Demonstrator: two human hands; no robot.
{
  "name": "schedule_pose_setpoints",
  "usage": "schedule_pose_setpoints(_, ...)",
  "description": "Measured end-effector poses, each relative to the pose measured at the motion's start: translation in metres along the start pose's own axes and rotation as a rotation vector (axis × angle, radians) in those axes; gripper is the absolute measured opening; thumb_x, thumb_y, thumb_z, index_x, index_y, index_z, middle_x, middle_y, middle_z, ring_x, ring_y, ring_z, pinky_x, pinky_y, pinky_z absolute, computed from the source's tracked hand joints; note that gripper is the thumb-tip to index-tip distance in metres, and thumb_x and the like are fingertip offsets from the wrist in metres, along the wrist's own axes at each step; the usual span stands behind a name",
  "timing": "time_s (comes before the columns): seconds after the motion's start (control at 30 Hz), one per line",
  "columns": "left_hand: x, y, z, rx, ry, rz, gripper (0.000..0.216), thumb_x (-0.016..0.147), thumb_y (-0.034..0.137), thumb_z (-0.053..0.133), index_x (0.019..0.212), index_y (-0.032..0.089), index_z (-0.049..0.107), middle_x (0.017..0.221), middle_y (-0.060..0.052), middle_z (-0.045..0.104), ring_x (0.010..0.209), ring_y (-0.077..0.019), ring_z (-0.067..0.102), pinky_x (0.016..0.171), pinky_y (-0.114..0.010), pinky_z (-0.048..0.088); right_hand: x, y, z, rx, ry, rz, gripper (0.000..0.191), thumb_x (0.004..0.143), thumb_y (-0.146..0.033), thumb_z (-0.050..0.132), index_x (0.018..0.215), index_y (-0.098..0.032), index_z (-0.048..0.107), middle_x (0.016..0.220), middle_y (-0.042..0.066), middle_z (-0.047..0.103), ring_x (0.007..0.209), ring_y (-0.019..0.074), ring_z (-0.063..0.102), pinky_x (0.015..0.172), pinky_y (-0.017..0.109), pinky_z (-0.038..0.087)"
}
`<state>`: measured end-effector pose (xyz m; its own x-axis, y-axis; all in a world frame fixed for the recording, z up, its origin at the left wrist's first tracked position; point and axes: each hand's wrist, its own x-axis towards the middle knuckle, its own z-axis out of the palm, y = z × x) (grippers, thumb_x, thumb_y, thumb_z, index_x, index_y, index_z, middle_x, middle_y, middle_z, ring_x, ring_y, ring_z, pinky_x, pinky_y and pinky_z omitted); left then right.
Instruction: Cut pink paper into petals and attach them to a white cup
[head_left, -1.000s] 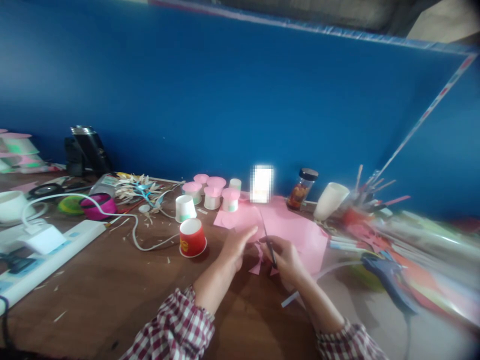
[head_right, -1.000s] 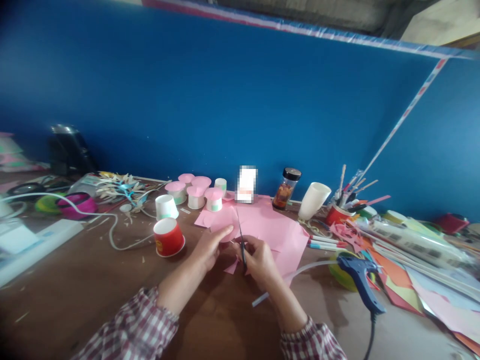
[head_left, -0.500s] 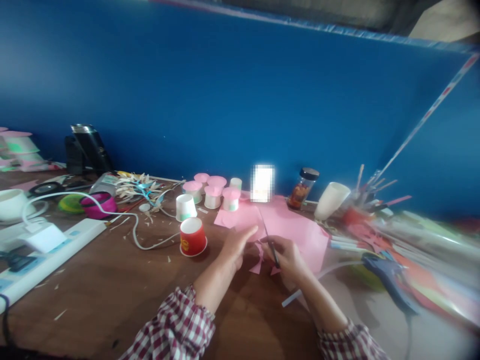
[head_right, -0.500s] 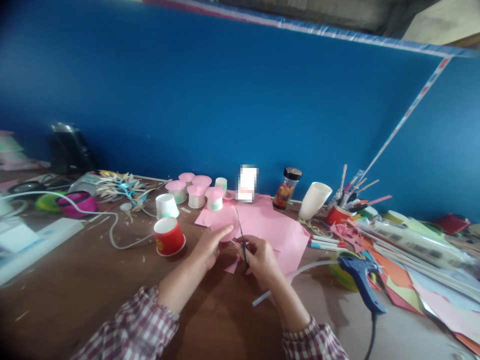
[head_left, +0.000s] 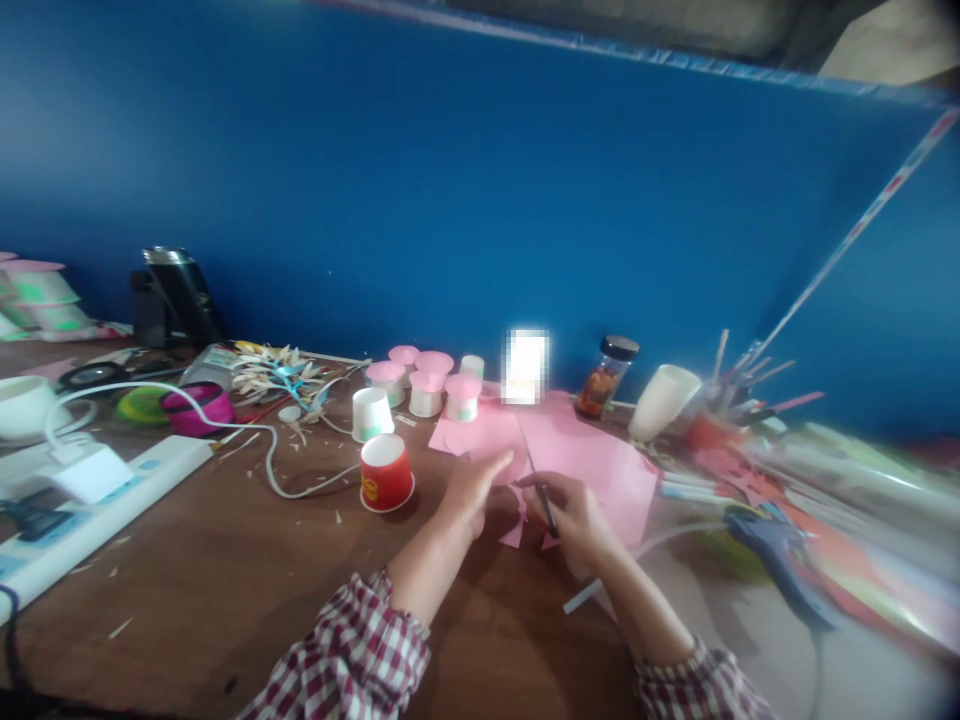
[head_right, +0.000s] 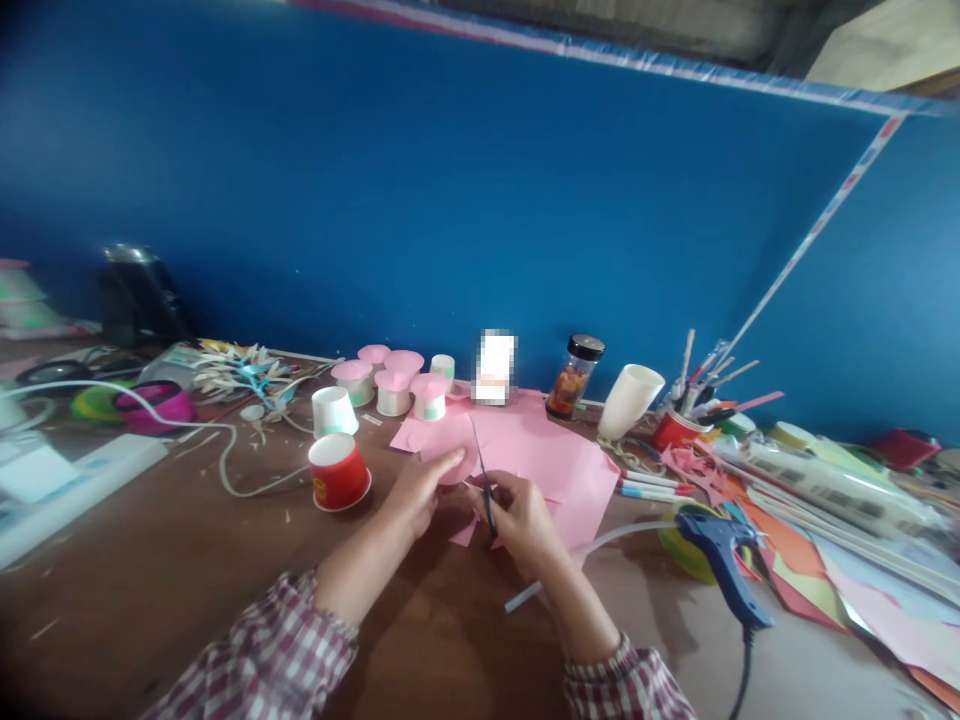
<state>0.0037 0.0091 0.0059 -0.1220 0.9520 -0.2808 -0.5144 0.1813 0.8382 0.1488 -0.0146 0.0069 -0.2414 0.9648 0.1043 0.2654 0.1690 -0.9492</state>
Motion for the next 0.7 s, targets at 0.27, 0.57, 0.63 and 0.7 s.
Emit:
schedule_pose_setpoints(0.27, -0.0062, 0.0041, 0.0026, -0.008, -0.006, -0.024, 0.031, 0.060, 0.026, 0.079, 0.083, 0.011, 0.063, 0.067, -0.009, 0.068, 0.055, -0.0232, 0.066, 0.050, -0.033, 0.053, -0.0016, -0.0057, -0.0007, 0.012, -0.013, 0.033, 0.036, 0.079, -0.042, 0.063, 0.097, -0.011, 0.066, 0.056, -0.002, 0.055, 0.049, 0.0109, 0.050, 0.041, 0.019, 0.038)
schedule_pose_setpoints(0.57, -0.0071, 0.0052, 0.0015, -0.003, -0.039, -0.028, 0.028, 0.060, 0.027, 0.078, 0.079, 0.010, 0.065, 0.065, -0.008, 0.068, 0.057, -0.0227, 0.066, 0.051, -0.032, 0.052, -0.0010, -0.0004, -0.0024, -0.035, -0.008, 0.011, 0.034, 0.080, -0.041, 0.062, 0.096, -0.011, 0.067, 0.057, -0.001, 0.056, 0.050, 0.0112, 0.050, 0.042, 0.019, 0.037)
schedule_pose_setpoints(0.63, -0.0073, 0.0060, 0.0017, -0.002, -0.050, -0.003, 0.029, 0.060, 0.027, 0.078, 0.079, 0.010, 0.066, 0.066, -0.008, 0.068, 0.058, -0.0220, 0.066, 0.051, -0.030, 0.051, -0.0007, 0.0001, -0.0028, -0.037, -0.007, 0.004, 0.035, 0.081, -0.042, 0.062, 0.097, -0.011, 0.067, 0.057, -0.001, 0.056, 0.050, 0.0113, 0.051, 0.043, 0.020, 0.038)
schedule_pose_setpoints(0.7, -0.0074, 0.0067, 0.0021, 0.000, -0.054, 0.010, 0.027, 0.060, 0.027, 0.078, 0.078, 0.010, 0.066, 0.064, -0.006, 0.068, 0.058, -0.0204, 0.066, 0.051, -0.028, 0.049, -0.0003, -0.0003, -0.0029, -0.036, -0.008, -0.005, 0.036, 0.080, -0.043, 0.062, 0.096, -0.011, 0.067, 0.056, -0.001, 0.056, 0.049, 0.0113, 0.050, 0.043, 0.020, 0.038)
